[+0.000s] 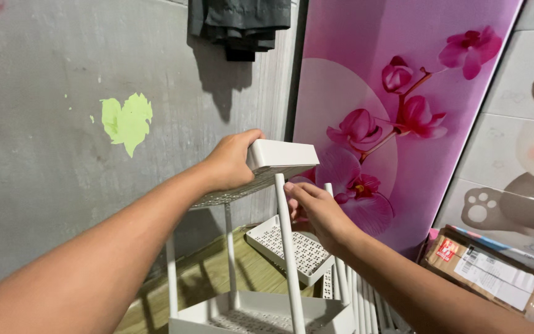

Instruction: The person assembles a white plastic storage rack by inserting vertical poles into a perforated tray and attaching horizontal crossbars. They then place a small pink and blue packet into a nearby basket.

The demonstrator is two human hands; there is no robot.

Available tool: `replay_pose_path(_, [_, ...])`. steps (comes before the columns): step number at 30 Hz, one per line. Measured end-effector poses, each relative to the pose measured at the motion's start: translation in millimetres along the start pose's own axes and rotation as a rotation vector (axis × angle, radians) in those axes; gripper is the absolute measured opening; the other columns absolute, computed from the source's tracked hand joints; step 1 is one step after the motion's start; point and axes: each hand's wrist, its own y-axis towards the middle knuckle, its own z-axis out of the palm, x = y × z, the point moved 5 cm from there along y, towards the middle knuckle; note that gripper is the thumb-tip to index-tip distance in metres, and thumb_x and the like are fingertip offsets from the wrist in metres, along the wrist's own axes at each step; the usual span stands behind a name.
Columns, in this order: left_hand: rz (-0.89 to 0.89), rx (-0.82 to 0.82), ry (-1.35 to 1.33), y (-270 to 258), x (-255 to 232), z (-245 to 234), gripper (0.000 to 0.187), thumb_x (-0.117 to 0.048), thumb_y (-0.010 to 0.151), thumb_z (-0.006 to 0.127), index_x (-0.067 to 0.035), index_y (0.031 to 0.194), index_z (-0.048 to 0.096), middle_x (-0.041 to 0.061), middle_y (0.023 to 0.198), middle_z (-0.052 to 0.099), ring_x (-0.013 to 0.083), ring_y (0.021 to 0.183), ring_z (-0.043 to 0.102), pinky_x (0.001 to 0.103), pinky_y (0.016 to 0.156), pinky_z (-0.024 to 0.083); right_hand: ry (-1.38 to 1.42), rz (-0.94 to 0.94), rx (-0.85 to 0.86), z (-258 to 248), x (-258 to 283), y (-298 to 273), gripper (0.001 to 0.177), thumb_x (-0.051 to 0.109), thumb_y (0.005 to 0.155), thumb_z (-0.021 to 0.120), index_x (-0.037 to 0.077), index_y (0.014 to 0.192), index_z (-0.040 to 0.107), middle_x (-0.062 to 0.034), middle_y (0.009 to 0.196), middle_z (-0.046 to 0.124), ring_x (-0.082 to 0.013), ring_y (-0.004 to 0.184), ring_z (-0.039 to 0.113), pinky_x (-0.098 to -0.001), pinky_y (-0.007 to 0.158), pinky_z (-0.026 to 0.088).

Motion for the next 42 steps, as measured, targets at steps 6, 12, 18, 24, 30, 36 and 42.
replay_pose_path(6, [-0.052, 0.021, -0.034, 4, -28, 11, 0.049, -0.005, 0.068, 0.079, -0.007, 0.115, 0.064, 0.018, 0.101, 0.075, 0.0338, 0.098, 0.074, 0.042, 0.081, 0.058, 0.037, 0.143, -0.053, -3, -5, -17, 0.026, 0.033, 0.098, 0.057, 0.01, 0.085, 0.059, -0.0008, 0.065, 0.052, -0.014, 0.051, 0.051, -0.0304, 0.05, 0.05])
replay_pose_path(12, [-0.119, 0.134, 0.0, -4, -22, 26, 0.068, -0.008, 0.068, 0.08, -0.01, 0.131, 0.054, 0.019, 0.108, 0.073, 0.0352, 0.102, 0.072, 0.043, 0.086, 0.057, -0.025, -0.001, -0.221, -13, -19, -14, 0.028, 0.03, 0.098, 0.062, 0.009, 0.08, 0.055, 0.0041, 0.053, 0.04, -0.0085, 0.042, 0.033, -0.0277, 0.04, 0.028])
replay_pose_path(18, [-0.286, 0.282, 0.254, -52, 57, 21, 0.083, -0.012, 0.062, 0.087, -0.011, 0.136, 0.049, 0.019, 0.124, 0.066, 0.0347, 0.117, 0.064, 0.045, 0.098, 0.053, -0.049, -0.018, -0.214, -41, -32, -1, 0.025, 0.027, 0.096, 0.063, 0.009, 0.081, 0.058, 0.0021, 0.055, 0.045, -0.0097, 0.043, 0.035, -0.0281, 0.04, 0.031])
replay_pose_path(24, [-0.581, 0.392, 0.447, -108, 142, -6, 0.051, -0.01, 0.072, 0.08, -0.01, 0.12, 0.064, 0.016, 0.118, 0.072, 0.035, 0.116, 0.068, 0.046, 0.096, 0.056, -0.109, 0.038, -0.229, -69, -49, 13, 0.027, 0.027, 0.101, 0.06, 0.002, 0.091, 0.063, 0.0002, 0.06, 0.045, -0.0111, 0.048, 0.04, -0.0296, 0.048, 0.039])
replay_pose_path(30, [-0.532, 0.319, 0.336, -109, 137, -10, 0.057, -0.012, 0.069, 0.08, -0.014, 0.124, 0.065, 0.016, 0.111, 0.075, 0.0337, 0.108, 0.073, 0.044, 0.091, 0.058, -0.279, 0.193, -0.21, -93, -73, 42, 0.029, 0.02, 0.098, 0.06, -0.001, 0.118, 0.063, -0.0124, 0.089, 0.066, -0.0205, 0.074, 0.061, -0.0358, 0.072, 0.055])
replay_pose_path(36, [-0.538, 0.369, 0.48, -100, 95, -13, 0.062, -0.02, 0.067, 0.085, -0.02, 0.126, 0.064, 0.01, 0.117, 0.073, 0.0313, 0.113, 0.068, 0.045, 0.094, 0.055, -0.552, 0.257, -0.203, -94, -96, 43, 0.057, 0.018, 0.094, 0.065, 0.007, 0.147, 0.045, -0.0184, 0.132, 0.063, -0.0299, 0.118, 0.064, -0.0451, 0.1, 0.053])
replay_pose_path(42, [-0.548, 0.363, 0.52, -89, 75, -11, 0.051, -0.018, 0.071, 0.079, -0.02, 0.121, 0.067, 0.009, 0.116, 0.073, 0.0304, 0.113, 0.068, 0.046, 0.094, 0.055, -0.824, 0.2, -0.264, -83, -80, 37, 0.076, 0.016, 0.092, 0.072, 0.007, 0.155, 0.031, -0.0216, 0.141, 0.05, -0.0332, 0.126, 0.06, -0.0442, 0.108, 0.053])
